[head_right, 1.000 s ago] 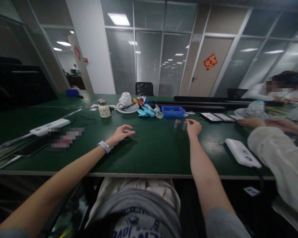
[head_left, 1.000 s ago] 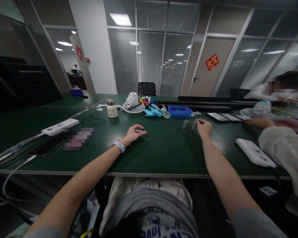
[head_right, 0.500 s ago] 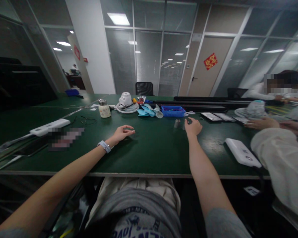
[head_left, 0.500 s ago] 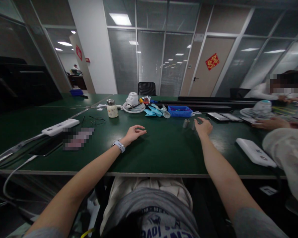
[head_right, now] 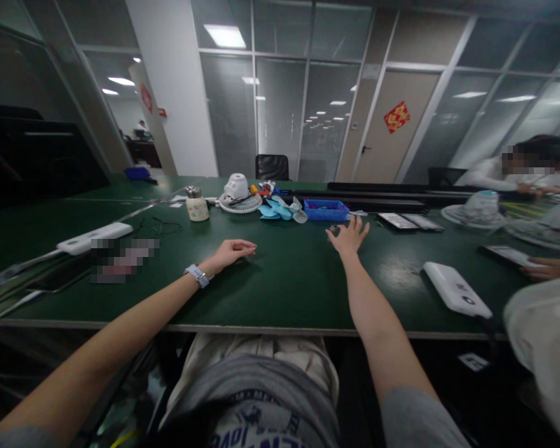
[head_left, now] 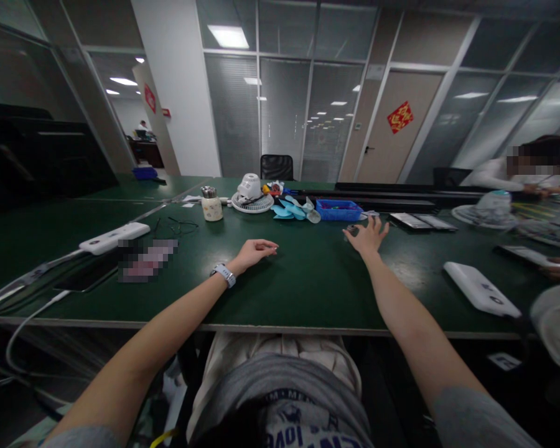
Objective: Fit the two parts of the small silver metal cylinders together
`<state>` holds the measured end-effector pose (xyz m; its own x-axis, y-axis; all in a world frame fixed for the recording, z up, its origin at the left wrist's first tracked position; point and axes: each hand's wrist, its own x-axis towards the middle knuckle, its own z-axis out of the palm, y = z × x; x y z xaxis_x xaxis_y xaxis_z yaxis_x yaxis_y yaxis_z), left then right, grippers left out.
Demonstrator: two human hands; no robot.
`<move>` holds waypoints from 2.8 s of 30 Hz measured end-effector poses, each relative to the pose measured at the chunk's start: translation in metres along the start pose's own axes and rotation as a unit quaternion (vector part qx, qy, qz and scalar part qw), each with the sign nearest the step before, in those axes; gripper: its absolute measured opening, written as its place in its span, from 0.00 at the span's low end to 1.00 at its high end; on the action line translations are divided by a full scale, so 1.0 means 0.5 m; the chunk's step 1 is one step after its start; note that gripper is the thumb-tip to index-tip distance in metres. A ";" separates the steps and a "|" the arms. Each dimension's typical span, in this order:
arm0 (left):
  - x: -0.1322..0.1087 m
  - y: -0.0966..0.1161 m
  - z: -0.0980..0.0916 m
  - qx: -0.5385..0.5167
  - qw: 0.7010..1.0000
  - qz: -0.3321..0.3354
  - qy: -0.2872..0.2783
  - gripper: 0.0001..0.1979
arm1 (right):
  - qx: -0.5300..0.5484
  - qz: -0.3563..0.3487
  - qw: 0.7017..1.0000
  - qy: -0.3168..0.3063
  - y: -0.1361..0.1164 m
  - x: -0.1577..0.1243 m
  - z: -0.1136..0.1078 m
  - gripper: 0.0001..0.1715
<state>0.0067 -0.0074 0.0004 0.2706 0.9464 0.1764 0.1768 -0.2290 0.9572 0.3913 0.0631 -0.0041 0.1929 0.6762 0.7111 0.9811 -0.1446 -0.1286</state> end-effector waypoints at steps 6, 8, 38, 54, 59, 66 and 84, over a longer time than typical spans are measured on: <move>-0.003 0.006 0.003 0.001 1.000 0.006 -0.007 0.16 | 0.028 0.030 0.999 0.006 -0.015 -0.001 0.003 0.26; -0.004 0.007 0.004 0.003 1.000 0.008 -0.007 0.17 | 0.045 0.012 0.999 0.006 -0.033 -0.008 -0.006 0.25; -0.041 0.067 0.039 0.186 0.953 0.199 0.133 0.12 | 0.388 -0.239 0.883 -0.114 -0.362 -0.171 -0.132 0.17; -0.008 0.013 -0.012 0.223 0.955 0.141 0.134 0.15 | 0.503 -0.138 0.828 -0.203 -0.344 -0.170 -0.098 0.22; -0.008 0.007 -0.008 0.234 0.956 0.147 0.101 0.17 | 0.514 -0.135 0.817 -0.223 -0.342 -0.170 -0.100 0.23; -0.005 0.003 -0.009 0.237 0.958 0.137 0.083 0.21 | 0.506 -0.130 0.817 -0.245 -0.338 -0.168 -0.108 0.26; 0.004 -0.017 -0.011 0.224 0.964 0.133 0.052 0.24 | 0.564 -0.092 0.779 -0.259 -0.343 -0.168 -0.092 0.25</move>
<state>0.0004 -0.0021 -0.0061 0.2698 0.8535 0.4458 0.5116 -0.5193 0.6845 0.2063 -0.0018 -0.0100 -0.2598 0.8533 0.4521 0.3272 0.5183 -0.7901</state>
